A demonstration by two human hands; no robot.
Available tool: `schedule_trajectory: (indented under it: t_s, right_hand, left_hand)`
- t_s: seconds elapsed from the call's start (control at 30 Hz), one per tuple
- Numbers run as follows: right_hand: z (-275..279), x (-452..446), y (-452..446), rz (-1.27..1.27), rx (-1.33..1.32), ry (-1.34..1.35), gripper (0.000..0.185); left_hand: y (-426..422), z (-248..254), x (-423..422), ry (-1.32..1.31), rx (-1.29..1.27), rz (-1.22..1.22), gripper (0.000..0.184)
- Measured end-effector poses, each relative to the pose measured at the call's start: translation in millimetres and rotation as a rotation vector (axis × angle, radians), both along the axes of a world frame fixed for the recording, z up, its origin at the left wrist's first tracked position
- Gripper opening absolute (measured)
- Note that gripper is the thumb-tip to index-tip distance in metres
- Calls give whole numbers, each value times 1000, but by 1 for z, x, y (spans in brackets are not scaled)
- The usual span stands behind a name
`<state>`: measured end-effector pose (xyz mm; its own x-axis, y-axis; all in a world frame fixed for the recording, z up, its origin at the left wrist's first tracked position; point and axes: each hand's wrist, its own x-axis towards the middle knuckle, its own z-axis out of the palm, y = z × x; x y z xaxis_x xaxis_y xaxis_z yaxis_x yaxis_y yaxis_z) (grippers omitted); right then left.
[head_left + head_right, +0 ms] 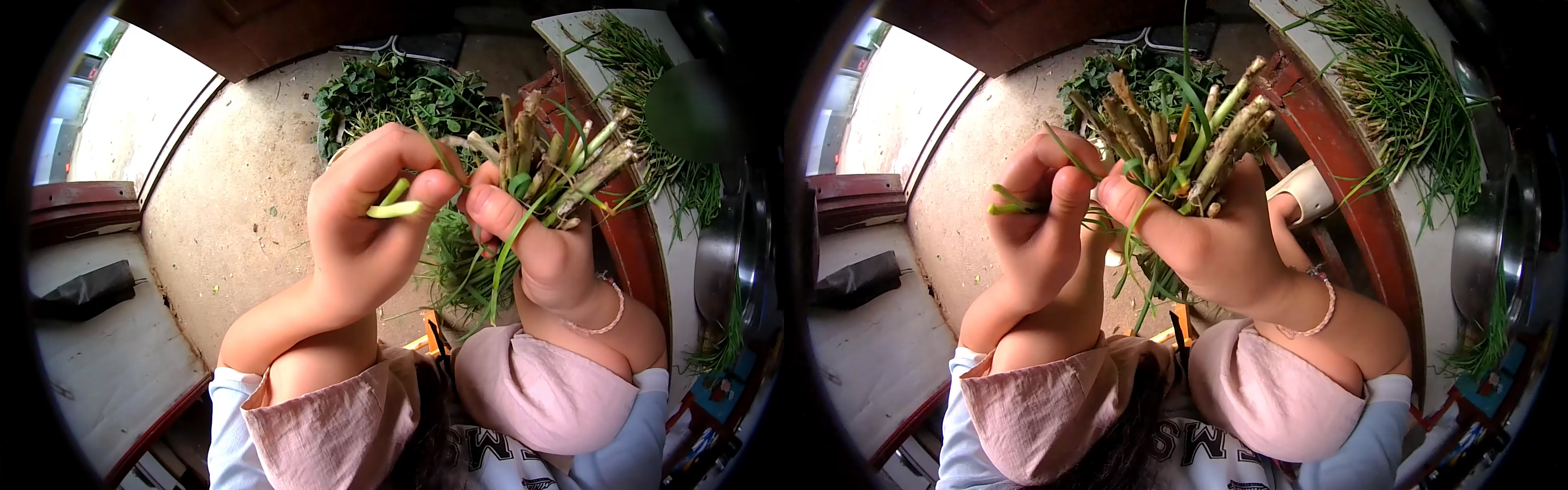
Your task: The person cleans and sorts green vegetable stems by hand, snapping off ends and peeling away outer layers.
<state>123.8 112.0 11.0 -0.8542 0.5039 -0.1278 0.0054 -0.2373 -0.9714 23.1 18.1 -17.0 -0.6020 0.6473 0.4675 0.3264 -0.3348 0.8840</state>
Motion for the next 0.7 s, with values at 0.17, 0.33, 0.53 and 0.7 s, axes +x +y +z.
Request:
schedule_trajectory:
  t_s: [0.17, 0.33, 0.53, 0.7]
  right_hand:
    - [-2, -1, -1, 8, -33, -8, 18]
    - [2, -1, -1, -1, -56, -3, 18]
    - [0, 0, 1, 10, -58, -24, 18]
    - [0, 4, 8, 52, -27, -31, 15]
  left_hand:
    - [-3, 2, -1, 82, -81, 26, 12]
    - [-3, 5, 2, 81, -70, 96, 12]
    - [-5, 9, -4, -179, -127, 180, 10]
    - [-10, -2, -27, -208, -89, 332, 13]
